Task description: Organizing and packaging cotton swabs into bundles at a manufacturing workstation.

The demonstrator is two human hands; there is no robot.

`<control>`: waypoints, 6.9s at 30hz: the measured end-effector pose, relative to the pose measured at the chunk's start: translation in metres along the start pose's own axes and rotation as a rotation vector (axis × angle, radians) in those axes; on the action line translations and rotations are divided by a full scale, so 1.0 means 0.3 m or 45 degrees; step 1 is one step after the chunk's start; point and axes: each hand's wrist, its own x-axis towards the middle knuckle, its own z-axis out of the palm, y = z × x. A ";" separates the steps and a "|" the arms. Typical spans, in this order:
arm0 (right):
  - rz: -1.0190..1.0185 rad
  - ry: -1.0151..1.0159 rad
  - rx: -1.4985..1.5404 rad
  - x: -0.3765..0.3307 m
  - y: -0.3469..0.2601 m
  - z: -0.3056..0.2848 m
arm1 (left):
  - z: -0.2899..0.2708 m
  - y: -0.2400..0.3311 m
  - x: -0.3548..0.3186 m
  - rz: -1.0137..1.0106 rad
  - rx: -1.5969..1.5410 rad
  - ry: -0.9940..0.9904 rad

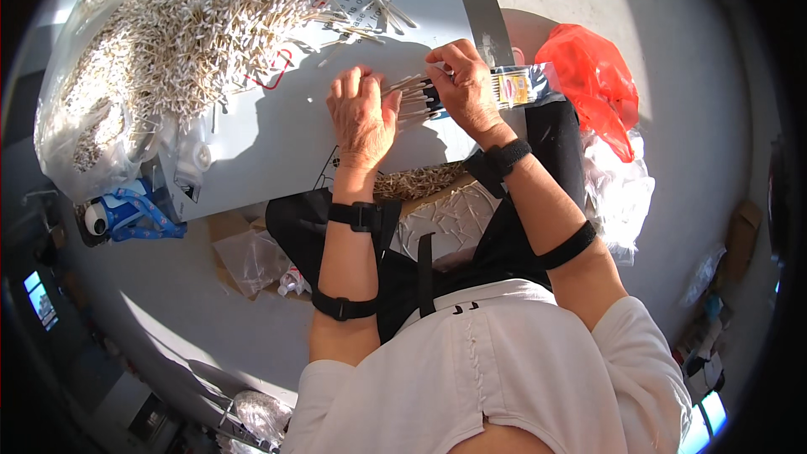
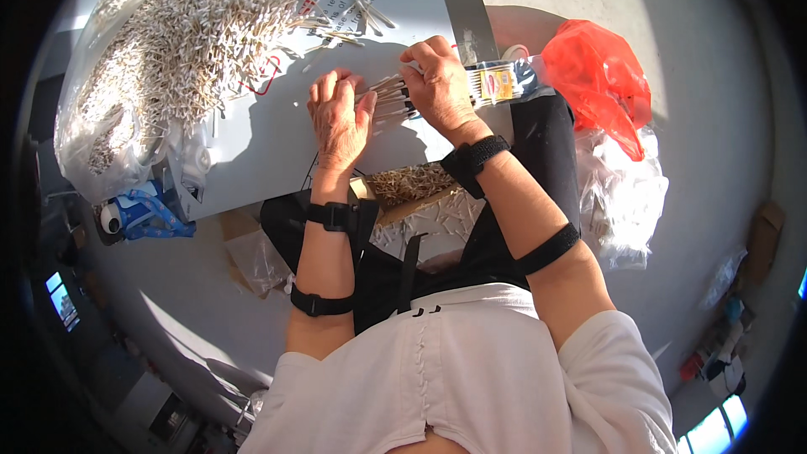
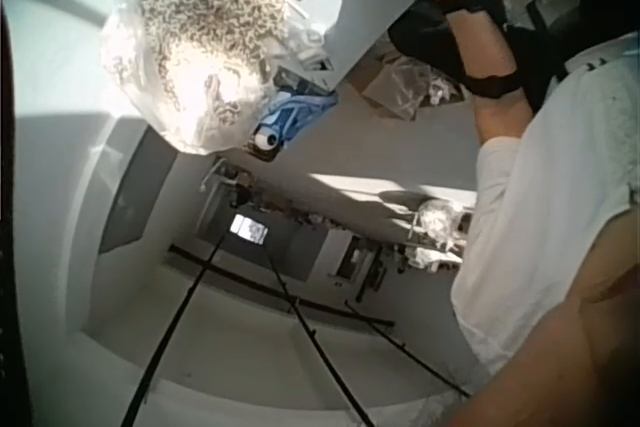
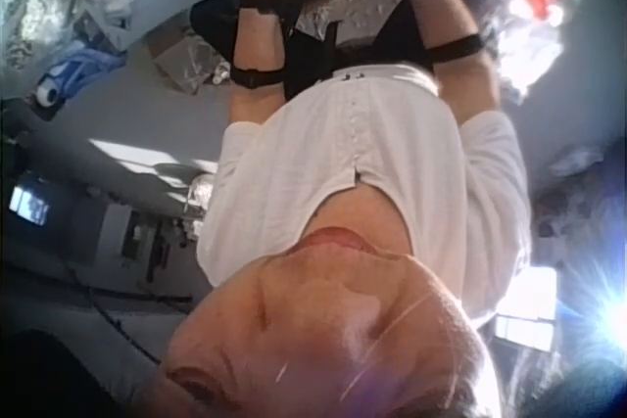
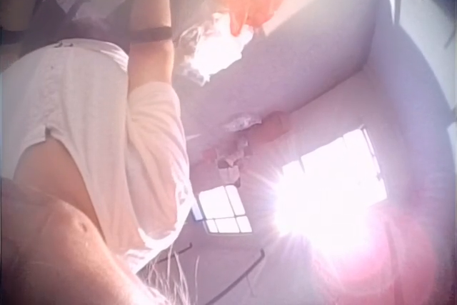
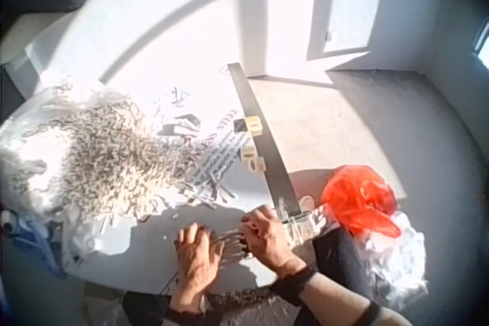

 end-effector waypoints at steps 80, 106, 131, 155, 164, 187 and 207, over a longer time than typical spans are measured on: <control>0.262 0.369 0.960 -0.120 0.000 0.062 | 0.085 0.104 -0.026 -0.046 -0.177 -0.122; 0.313 0.372 1.119 -0.083 0.011 0.065 | 0.084 -0.039 0.298 0.242 0.167 0.088; 0.151 0.307 0.712 -0.073 0.015 0.082 | 0.110 0.095 0.039 -0.383 -1.331 0.211; 0.069 -0.036 -0.093 -0.171 0.020 -0.109 | 0.076 0.135 -0.094 0.045 0.159 -0.328; -0.075 -0.015 -0.188 -0.184 0.020 -0.076 | 0.083 0.134 -0.095 0.043 0.198 -0.332; -0.072 -0.041 -0.268 -0.179 0.024 -0.077 | 0.085 0.140 -0.093 0.043 0.213 -0.258; -0.102 -0.031 -0.333 -0.120 0.024 -0.061 | 0.085 0.136 -0.097 0.032 0.192 -0.314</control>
